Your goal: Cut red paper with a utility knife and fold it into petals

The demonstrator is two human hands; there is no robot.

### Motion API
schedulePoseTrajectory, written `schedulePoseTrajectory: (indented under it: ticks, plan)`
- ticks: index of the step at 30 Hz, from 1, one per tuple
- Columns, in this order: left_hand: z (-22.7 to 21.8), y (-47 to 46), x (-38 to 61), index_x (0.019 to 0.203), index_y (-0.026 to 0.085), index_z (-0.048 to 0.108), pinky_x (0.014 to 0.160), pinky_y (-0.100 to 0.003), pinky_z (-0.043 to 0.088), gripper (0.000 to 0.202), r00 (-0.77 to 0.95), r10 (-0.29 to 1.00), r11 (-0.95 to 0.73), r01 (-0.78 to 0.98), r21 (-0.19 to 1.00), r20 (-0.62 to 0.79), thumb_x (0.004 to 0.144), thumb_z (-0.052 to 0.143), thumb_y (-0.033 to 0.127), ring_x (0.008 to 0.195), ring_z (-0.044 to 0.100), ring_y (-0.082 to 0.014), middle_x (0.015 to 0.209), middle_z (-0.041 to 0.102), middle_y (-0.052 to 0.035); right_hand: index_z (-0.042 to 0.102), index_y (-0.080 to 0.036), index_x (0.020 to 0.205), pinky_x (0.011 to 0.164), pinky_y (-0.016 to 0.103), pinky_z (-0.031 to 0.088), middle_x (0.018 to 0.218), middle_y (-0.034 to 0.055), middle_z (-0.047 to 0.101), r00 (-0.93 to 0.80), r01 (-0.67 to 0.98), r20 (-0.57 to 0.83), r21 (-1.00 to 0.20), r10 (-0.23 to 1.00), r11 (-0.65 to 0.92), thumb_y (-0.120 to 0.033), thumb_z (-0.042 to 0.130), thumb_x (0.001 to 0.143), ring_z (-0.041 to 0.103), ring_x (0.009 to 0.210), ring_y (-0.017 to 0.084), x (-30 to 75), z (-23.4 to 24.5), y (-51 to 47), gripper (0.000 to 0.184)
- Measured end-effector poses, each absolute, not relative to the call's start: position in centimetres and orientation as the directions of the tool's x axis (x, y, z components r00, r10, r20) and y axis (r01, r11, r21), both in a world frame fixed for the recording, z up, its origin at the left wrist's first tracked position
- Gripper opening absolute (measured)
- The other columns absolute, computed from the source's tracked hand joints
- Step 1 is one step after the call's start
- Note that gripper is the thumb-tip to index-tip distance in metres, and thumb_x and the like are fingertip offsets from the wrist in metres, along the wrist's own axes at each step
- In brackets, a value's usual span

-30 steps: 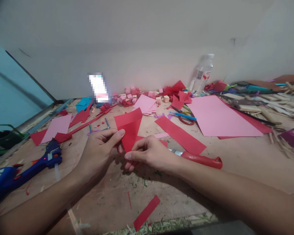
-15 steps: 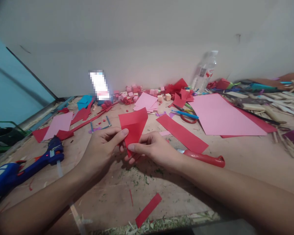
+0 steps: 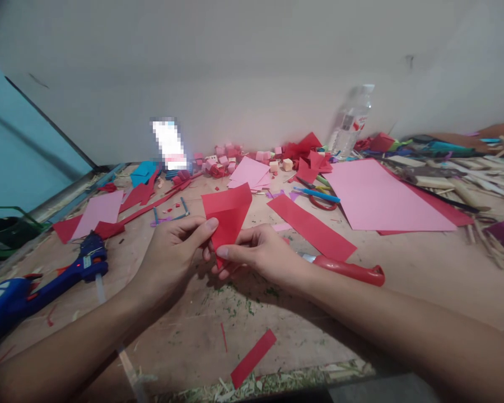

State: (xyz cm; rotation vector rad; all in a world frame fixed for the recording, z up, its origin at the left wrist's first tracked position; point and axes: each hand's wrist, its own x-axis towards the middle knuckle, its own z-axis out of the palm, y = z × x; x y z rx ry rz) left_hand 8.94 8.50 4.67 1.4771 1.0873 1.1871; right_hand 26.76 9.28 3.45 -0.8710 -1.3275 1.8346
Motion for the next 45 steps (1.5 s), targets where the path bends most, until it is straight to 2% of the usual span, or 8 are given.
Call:
schedulePoseTrajectory:
  ticks: [4,7,12,23,27,31,33,45]
  plan:
    - [4.9,8.7,8.8,0.058,0.021,0.060,0.045,-0.024,0.042,0.044,0.109,0.969,-0.235,0.146,0.961,0.221,0.097,0.065,0.041,0.044,0.056,-0.0121,0.051,0.058,0.0031,0.079,-0.014,0.078,0.070,0.028,0.061,0.080,0.0103,0.082,-0.552,-0.142,-0.141,-0.955,0.822,-0.259,-0.052,0.095,0.071,0.078,0.070,0.018,26.7,3.1,9.0,0.042]
    - [5.1,8.8,8.7,0.058,0.021,0.062,0.050,-0.024,0.043,0.043,0.100,0.965,-0.258,0.163,0.952,0.245,0.097,0.064,0.040,0.048,0.057,-0.0120,0.053,0.059,0.0025,0.077,-0.016,0.074,0.070,0.028,0.060,0.075,0.0076,0.081,-0.556,-0.175,-0.122,-0.950,0.822,-0.259,-0.050,0.095,0.072,0.077,0.068,0.016,26.7,3.1,8.9,0.039]
    - [5.1,8.9,8.7,0.059,0.021,0.062,0.052,-0.024,0.043,0.043,0.100,0.963,-0.263,0.165,0.951,0.249,0.098,0.064,0.040,0.050,0.055,-0.0116,0.055,0.059,0.0028,0.077,-0.016,0.080,0.066,0.023,0.057,0.080,0.0067,0.082,-0.565,-0.173,-0.127,-0.948,0.815,-0.267,-0.049,0.094,0.073,0.077,0.071,0.015,26.6,3.1,8.9,0.038]
    - [5.0,8.9,8.6,0.058,0.020,0.060,0.054,-0.024,0.041,0.044,0.090,0.957,-0.288,0.210,0.934,0.275,0.098,0.063,0.040,0.052,0.053,-0.0114,0.056,0.059,0.0033,0.072,-0.017,0.072,0.067,0.028,0.056,0.074,0.0058,0.080,-0.569,-0.134,-0.125,-0.961,0.813,-0.241,-0.052,0.094,0.072,0.074,0.067,0.015,26.2,3.1,8.6,0.042]
    - [5.1,8.8,8.7,0.061,0.020,0.062,0.056,-0.024,0.042,0.042,0.121,0.954,-0.295,0.200,0.934,0.275,0.098,0.063,0.039,0.053,0.054,-0.0114,0.056,0.058,0.0039,0.077,-0.016,0.080,0.066,0.028,0.057,0.077,0.0064,0.080,-0.543,-0.138,-0.109,-0.967,0.833,-0.216,-0.055,0.092,0.073,0.075,0.069,0.017,26.5,3.4,8.8,0.042]
    - [5.0,8.7,8.8,0.061,0.020,0.062,0.054,-0.022,0.041,0.040,0.183,0.944,-0.306,0.182,0.935,0.273,0.098,0.064,0.036,0.053,0.054,-0.0101,0.057,0.059,0.0048,0.081,-0.017,0.084,0.064,0.024,0.054,0.081,0.0063,0.080,-0.490,-0.178,0.027,-0.982,0.871,-0.070,-0.052,0.087,0.082,0.071,0.068,0.014,27.0,3.7,9.3,0.036]
    - [5.0,8.7,8.8,0.061,0.020,0.062,0.052,-0.021,0.040,0.040,0.205,0.943,-0.300,0.182,0.937,0.262,0.098,0.065,0.036,0.053,0.054,-0.0097,0.057,0.060,0.0047,0.081,-0.017,0.084,0.063,0.024,0.053,0.082,0.0063,0.080,-0.478,-0.193,0.059,-0.980,0.877,-0.040,-0.050,0.087,0.081,0.071,0.067,0.014,27.1,3.7,9.5,0.034]
    - [4.9,8.3,8.7,0.063,0.021,0.060,0.046,-0.022,0.042,0.041,0.206,0.958,-0.229,0.129,0.965,0.200,0.099,0.064,0.041,0.046,0.053,-0.0105,0.055,0.057,0.0046,0.081,-0.016,0.081,0.060,0.025,0.053,0.079,0.0071,0.078,-0.451,-0.127,0.010,-0.990,0.893,-0.053,-0.051,0.091,0.075,0.069,0.066,0.015,27.1,4.1,9.5,0.037]
